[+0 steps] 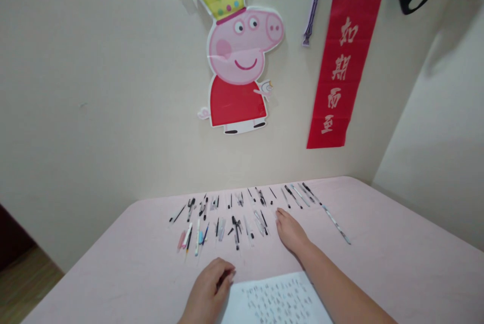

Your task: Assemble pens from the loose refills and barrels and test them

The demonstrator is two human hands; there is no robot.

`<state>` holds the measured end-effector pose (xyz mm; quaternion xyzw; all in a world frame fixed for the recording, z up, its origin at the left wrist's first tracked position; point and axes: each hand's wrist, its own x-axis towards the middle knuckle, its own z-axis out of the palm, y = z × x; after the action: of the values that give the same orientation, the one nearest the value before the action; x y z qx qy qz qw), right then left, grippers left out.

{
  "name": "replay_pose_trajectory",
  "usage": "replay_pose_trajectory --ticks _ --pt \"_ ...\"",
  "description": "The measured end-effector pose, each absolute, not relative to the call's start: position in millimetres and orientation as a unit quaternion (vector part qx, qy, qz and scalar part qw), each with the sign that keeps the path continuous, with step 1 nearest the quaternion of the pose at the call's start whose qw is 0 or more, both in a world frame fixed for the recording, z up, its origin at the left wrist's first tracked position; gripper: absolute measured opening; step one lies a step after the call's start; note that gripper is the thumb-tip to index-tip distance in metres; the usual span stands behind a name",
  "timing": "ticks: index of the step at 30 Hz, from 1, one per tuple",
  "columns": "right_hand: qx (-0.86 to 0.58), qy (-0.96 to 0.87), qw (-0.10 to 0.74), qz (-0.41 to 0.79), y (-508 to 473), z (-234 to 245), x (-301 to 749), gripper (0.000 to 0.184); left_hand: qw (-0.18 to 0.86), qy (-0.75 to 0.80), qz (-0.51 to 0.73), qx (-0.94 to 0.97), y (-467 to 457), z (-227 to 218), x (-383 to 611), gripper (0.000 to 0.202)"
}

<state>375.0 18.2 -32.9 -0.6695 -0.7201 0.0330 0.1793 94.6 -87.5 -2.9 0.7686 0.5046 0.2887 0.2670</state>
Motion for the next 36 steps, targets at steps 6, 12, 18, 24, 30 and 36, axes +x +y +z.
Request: replay_pose_trajectory --ticks 6,12,18,24,30,36 --pt "-0.673 -0.714 0.19 0.02 0 -17 371 0.036 0.265 0.498 0.294 0.771 -88 -7 93 0.016" --pt "-0.694 -0.693 0.191 -0.037 -5 -5 368 0.013 0.261 0.494 0.3 0.773 -87 -10 92 0.016" --pt "-0.699 -0.675 0.229 -0.065 -3 -6 372 0.006 0.238 0.483 0.318 0.78 -89 -7 93 0.019" --pt "-0.621 -0.712 0.327 -0.017 -11 4 359 0.009 0.143 0.455 0.364 0.8 -93 0 93 0.021" --pt "-0.499 -0.824 0.236 0.129 -41 22 316 0.01 -0.027 0.429 0.334 0.839 -93 2 88 0.032" --pt "-0.414 -0.867 0.2 0.192 -65 36 289 0.01 -0.035 0.381 0.27 0.884 -90 -4 88 0.048"
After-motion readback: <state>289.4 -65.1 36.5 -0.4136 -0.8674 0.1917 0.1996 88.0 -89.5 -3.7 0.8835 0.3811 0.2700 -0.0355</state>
